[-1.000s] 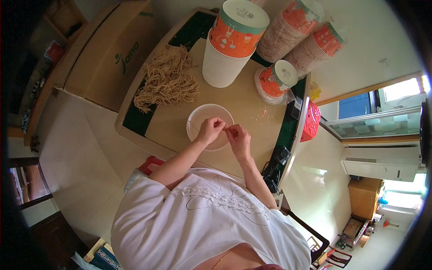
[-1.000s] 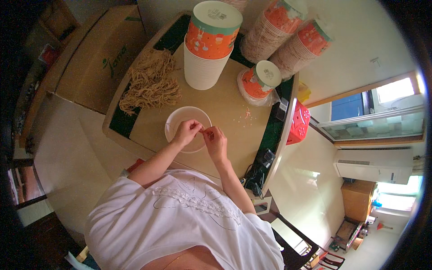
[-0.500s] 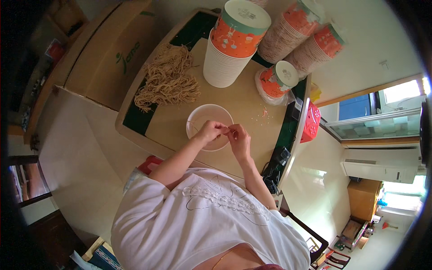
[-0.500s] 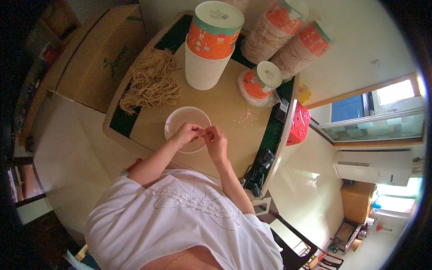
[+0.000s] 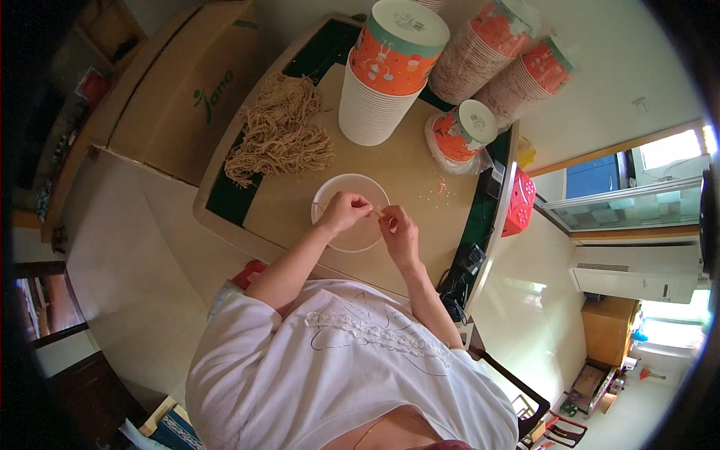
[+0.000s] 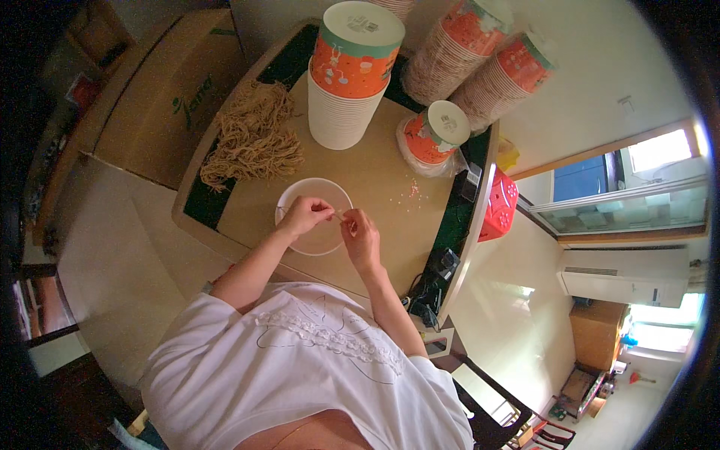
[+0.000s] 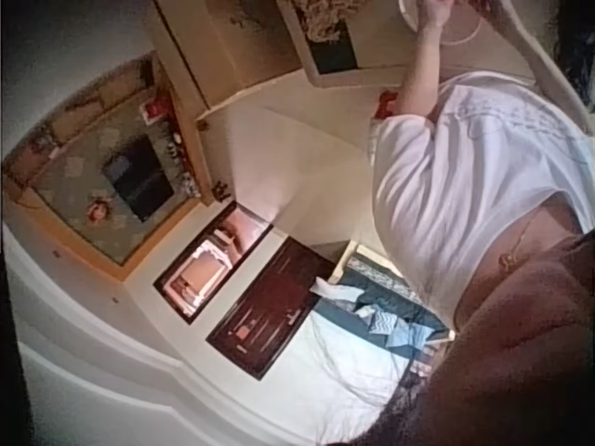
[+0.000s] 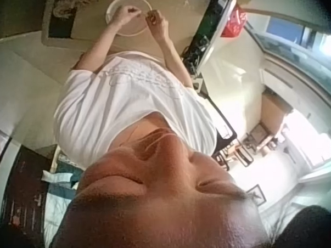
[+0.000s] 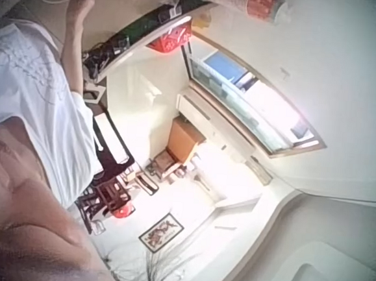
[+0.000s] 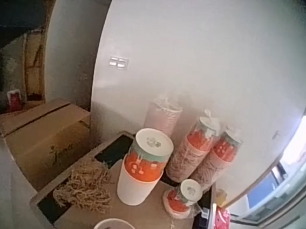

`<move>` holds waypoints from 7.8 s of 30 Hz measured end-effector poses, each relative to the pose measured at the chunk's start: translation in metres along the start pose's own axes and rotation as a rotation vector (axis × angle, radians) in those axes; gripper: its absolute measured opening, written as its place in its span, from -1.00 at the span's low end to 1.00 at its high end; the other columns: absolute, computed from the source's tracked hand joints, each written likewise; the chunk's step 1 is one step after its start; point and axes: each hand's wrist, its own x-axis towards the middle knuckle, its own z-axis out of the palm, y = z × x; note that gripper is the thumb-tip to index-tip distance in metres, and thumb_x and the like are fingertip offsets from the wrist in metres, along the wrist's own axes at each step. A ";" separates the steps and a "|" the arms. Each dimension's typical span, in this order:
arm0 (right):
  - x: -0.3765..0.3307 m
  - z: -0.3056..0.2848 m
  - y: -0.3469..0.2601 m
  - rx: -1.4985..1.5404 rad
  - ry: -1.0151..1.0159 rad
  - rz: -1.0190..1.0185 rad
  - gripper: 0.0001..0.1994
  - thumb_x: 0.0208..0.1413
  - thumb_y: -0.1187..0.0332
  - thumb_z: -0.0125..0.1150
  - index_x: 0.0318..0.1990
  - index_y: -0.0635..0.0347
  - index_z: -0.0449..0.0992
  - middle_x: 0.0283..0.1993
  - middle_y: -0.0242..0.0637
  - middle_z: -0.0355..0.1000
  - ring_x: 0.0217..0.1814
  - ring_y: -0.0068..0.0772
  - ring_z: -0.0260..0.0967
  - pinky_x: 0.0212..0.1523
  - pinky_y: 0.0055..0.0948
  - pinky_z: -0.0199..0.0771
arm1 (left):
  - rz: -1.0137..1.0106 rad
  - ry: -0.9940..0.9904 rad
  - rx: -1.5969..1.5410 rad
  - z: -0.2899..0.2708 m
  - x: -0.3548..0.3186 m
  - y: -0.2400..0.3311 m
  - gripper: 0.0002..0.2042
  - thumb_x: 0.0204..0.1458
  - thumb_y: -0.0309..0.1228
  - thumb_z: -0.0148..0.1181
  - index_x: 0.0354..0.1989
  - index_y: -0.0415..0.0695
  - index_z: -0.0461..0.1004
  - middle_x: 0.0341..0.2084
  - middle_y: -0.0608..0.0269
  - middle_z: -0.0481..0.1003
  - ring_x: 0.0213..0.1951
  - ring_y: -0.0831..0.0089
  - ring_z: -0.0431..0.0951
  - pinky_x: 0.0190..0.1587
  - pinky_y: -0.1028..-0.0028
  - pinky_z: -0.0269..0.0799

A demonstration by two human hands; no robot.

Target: Attaching thin strings to paper bowls for packaging or carrying purposes.

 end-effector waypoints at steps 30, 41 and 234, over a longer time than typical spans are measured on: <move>0.015 0.004 0.001 0.167 -0.111 0.210 -0.79 -0.02 0.48 0.25 -0.21 0.23 0.41 -0.51 -0.28 0.45 -0.52 -0.67 0.31 -0.49 -0.62 0.33 | 0.187 0.204 -0.011 0.018 -0.002 0.003 -0.88 0.00 -0.45 0.15 -0.37 -0.23 0.55 -0.53 0.22 0.56 -0.46 0.58 0.52 -0.38 0.56 0.41; 0.007 0.008 0.000 0.179 -0.071 0.176 -0.94 0.02 0.48 0.18 -0.38 0.28 0.48 -0.59 -0.32 0.38 -0.54 -0.69 0.23 -0.51 -0.62 0.29 | 0.167 0.189 -0.042 0.018 0.005 -0.005 -0.87 0.04 -0.45 0.12 -0.34 -0.24 0.54 -0.48 0.25 0.56 -0.40 0.58 0.52 -0.30 0.56 0.43; -0.027 -0.001 0.016 0.066 0.094 -0.056 -0.91 -0.04 0.55 0.17 -0.34 0.24 0.51 -0.35 -0.11 0.47 -0.32 -0.13 0.46 -0.34 -0.35 0.45 | 0.110 -0.272 -0.525 0.024 -0.013 0.031 -0.81 0.09 -0.41 0.05 -0.31 -0.25 0.56 -0.36 0.16 0.57 -0.18 0.43 0.53 0.00 0.43 0.36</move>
